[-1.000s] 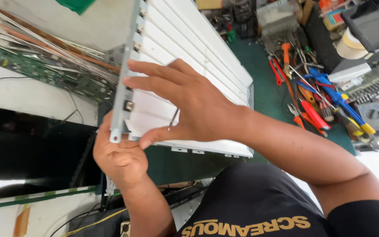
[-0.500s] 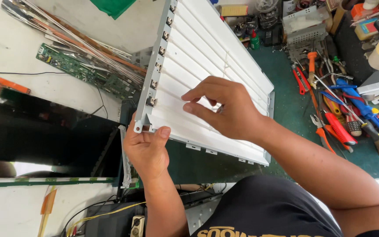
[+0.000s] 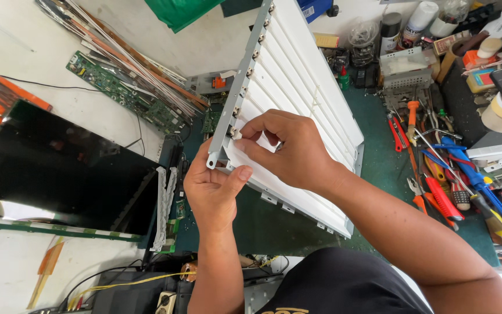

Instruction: The person removes a circuit board from the back of a large flat-panel assembly, then turns the assembly over and begins removing the internal light tubes and their connectors by hand.

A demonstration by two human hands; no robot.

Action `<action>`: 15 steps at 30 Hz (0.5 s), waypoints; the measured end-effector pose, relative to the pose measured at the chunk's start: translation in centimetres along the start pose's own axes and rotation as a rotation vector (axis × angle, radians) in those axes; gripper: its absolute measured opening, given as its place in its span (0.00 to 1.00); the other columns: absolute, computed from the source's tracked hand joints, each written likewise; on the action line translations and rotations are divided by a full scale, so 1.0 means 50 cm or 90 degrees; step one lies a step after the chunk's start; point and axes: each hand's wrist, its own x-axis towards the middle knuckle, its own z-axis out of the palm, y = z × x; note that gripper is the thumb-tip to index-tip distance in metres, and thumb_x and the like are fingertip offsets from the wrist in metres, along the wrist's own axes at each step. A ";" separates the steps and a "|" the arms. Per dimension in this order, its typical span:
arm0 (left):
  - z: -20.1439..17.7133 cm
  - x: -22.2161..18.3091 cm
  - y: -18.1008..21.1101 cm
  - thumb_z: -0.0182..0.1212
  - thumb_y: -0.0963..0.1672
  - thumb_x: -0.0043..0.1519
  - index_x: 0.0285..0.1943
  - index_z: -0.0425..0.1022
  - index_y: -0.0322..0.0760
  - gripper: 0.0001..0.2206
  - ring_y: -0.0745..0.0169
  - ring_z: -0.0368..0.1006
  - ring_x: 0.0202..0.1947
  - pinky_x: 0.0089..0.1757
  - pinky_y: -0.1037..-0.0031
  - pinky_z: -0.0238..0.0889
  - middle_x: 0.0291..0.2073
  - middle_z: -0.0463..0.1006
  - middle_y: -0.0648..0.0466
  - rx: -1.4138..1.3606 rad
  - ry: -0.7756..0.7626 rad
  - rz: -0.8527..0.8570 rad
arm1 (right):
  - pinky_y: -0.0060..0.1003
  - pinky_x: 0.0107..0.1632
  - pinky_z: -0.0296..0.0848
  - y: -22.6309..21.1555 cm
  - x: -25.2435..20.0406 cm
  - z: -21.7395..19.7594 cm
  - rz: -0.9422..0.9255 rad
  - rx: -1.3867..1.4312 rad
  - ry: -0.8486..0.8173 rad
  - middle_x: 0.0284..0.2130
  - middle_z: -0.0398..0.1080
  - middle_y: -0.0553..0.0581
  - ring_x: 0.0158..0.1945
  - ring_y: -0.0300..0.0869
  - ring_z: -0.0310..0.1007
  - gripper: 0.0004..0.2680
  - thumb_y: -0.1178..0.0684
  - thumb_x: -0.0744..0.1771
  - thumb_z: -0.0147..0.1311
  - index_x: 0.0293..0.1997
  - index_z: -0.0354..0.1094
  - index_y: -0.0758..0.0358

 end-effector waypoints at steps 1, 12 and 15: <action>-0.003 0.000 -0.002 0.80 0.35 0.51 0.64 0.76 0.25 0.29 0.56 0.79 0.56 0.56 0.61 0.77 0.52 0.83 0.39 0.002 0.002 -0.003 | 0.33 0.30 0.68 0.003 0.000 0.001 0.002 0.001 0.004 0.31 0.78 0.61 0.30 0.39 0.66 0.04 0.61 0.66 0.66 0.42 0.80 0.68; -0.026 -0.010 -0.040 0.86 0.40 0.45 0.61 0.76 0.26 0.33 0.63 0.80 0.52 0.55 0.68 0.80 0.46 0.84 0.44 0.029 0.062 -0.008 | 0.32 0.31 0.69 0.027 0.007 -0.018 -0.009 0.015 -0.012 0.30 0.77 0.57 0.30 0.38 0.65 0.03 0.59 0.66 0.66 0.40 0.77 0.63; -0.041 -0.010 -0.044 0.85 0.40 0.46 0.62 0.76 0.30 0.32 0.65 0.79 0.54 0.56 0.69 0.79 0.48 0.83 0.46 0.101 0.078 0.013 | 0.31 0.34 0.72 0.053 -0.005 -0.050 0.014 0.011 -0.027 0.34 0.78 0.55 0.31 0.36 0.65 0.08 0.57 0.67 0.68 0.49 0.76 0.60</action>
